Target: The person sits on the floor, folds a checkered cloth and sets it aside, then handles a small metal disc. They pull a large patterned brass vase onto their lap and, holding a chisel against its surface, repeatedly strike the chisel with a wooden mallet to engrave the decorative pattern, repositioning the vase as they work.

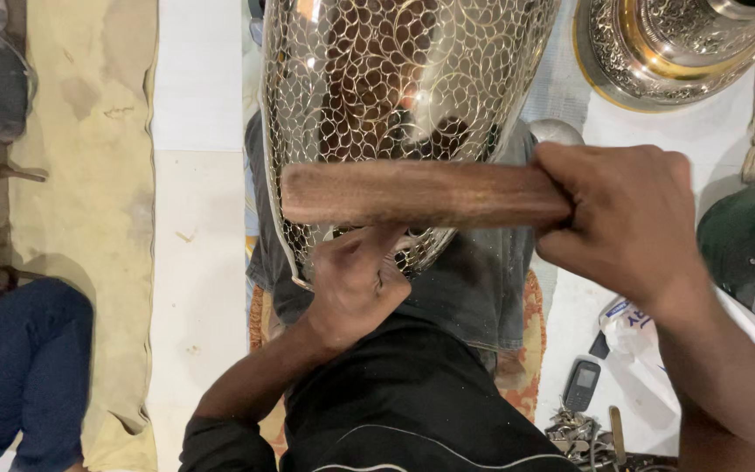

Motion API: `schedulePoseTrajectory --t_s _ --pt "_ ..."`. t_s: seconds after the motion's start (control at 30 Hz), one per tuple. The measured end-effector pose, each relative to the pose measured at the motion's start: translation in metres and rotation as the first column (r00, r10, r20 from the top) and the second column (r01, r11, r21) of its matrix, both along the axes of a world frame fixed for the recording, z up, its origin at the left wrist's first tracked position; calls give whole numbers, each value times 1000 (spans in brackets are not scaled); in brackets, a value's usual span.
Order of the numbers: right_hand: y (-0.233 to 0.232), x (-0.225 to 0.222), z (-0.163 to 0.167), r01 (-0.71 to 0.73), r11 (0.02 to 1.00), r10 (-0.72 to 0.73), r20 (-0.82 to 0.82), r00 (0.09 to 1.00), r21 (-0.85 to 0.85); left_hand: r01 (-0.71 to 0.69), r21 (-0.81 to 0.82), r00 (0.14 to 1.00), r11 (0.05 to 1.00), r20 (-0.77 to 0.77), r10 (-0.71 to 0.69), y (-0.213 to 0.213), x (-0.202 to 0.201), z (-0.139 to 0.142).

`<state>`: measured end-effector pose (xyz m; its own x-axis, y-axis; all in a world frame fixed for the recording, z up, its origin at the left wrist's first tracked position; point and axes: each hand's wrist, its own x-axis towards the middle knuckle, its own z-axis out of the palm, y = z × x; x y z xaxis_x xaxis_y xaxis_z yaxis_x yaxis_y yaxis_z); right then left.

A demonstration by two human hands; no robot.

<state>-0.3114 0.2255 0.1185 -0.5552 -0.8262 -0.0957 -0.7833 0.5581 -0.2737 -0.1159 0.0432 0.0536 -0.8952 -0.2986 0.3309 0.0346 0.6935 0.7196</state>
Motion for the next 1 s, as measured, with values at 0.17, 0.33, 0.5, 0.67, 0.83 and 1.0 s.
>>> schedulePoseTrajectory --t_s 0.17,0.33,0.5,0.67,0.83,1.0 --pt "-3 0 1 317 799 -11 515 857 -510 -49 72 999 996 -6 50 6 4 5" --pt "-8 5 1 35 986 -42 -41 998 -165 -102 31 994 994 -26 103 9 2 3" --pt "-12 8 5 252 857 -70 383 921 -449 -68 53 998 996 -13 69 8 3 -1" --pt "-15 4 11 85 869 37 235 971 -488 -123 38 990 992 -60 125 11 3 -1" --pt "-16 1 11 78 923 46 307 951 -378 -120 55 990 991 -73 124 11 2 1" --pt "-15 4 5 223 893 -116 279 953 -392 -162 -12 986 987 -30 161 11 0 -2"
